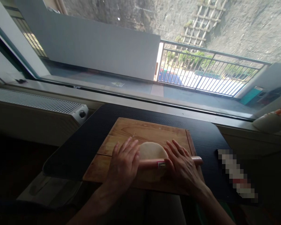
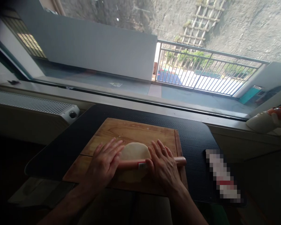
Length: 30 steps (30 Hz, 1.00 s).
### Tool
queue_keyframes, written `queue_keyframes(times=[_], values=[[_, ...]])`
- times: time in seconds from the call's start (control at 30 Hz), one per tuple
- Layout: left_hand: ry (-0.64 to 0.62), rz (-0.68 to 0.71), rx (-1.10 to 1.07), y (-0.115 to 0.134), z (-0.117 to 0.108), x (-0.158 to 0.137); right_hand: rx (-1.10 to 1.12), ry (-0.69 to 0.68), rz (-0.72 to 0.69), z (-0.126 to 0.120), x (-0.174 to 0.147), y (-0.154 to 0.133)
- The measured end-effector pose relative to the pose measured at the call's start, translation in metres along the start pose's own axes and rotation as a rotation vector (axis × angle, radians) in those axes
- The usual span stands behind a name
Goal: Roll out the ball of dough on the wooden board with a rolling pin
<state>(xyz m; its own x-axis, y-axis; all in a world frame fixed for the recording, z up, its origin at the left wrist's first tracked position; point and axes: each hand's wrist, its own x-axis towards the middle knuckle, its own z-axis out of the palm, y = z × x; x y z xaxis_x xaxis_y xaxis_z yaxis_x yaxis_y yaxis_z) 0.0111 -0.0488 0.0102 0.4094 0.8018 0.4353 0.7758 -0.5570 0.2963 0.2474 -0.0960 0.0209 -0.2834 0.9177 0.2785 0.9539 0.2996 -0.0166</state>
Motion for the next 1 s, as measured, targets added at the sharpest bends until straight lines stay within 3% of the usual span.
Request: queue_keyframes(times=[0.13, 0.23, 0.3, 0.5, 0.6, 0.7, 0.8, 0.87, 1.0], values=[[-0.041, 0.225, -0.05, 0.005, -0.005, -0.052, -0.02, 0.023, -0.252, 0.001, -0.055, 0.002], [-0.035, 0.266, -0.057, 0.01, -0.006, -0.077, -0.02, 0.018, -0.342, 0.001, -0.079, 0.007], [-0.014, 0.21, -0.055, 0.01, -0.005, -0.071, -0.003, 0.021, -0.284, 0.002, -0.067, 0.006], [0.03, -0.033, -0.035, -0.005, -0.004, -0.006, 0.073, 0.003, -0.036, 0.003, 0.031, -0.008], [0.005, -0.029, -0.032, -0.009, -0.008, -0.015, 0.085, -0.005, -0.04, 0.003, 0.032, -0.018], [0.0, 0.077, -0.064, -0.006, -0.01, -0.054, 0.066, -0.016, -0.186, 0.004, -0.003, -0.025], [0.026, 0.098, -0.084, -0.001, -0.009, -0.079, 0.047, -0.033, -0.227, 0.006, -0.019, -0.03], [0.043, 0.038, -0.073, -0.003, -0.009, -0.073, 0.063, -0.029, -0.178, 0.007, 0.0, -0.034], [0.126, -0.096, -0.006, -0.017, -0.01, -0.032, 0.1, -0.001, -0.004, 0.013, 0.073, -0.048]])
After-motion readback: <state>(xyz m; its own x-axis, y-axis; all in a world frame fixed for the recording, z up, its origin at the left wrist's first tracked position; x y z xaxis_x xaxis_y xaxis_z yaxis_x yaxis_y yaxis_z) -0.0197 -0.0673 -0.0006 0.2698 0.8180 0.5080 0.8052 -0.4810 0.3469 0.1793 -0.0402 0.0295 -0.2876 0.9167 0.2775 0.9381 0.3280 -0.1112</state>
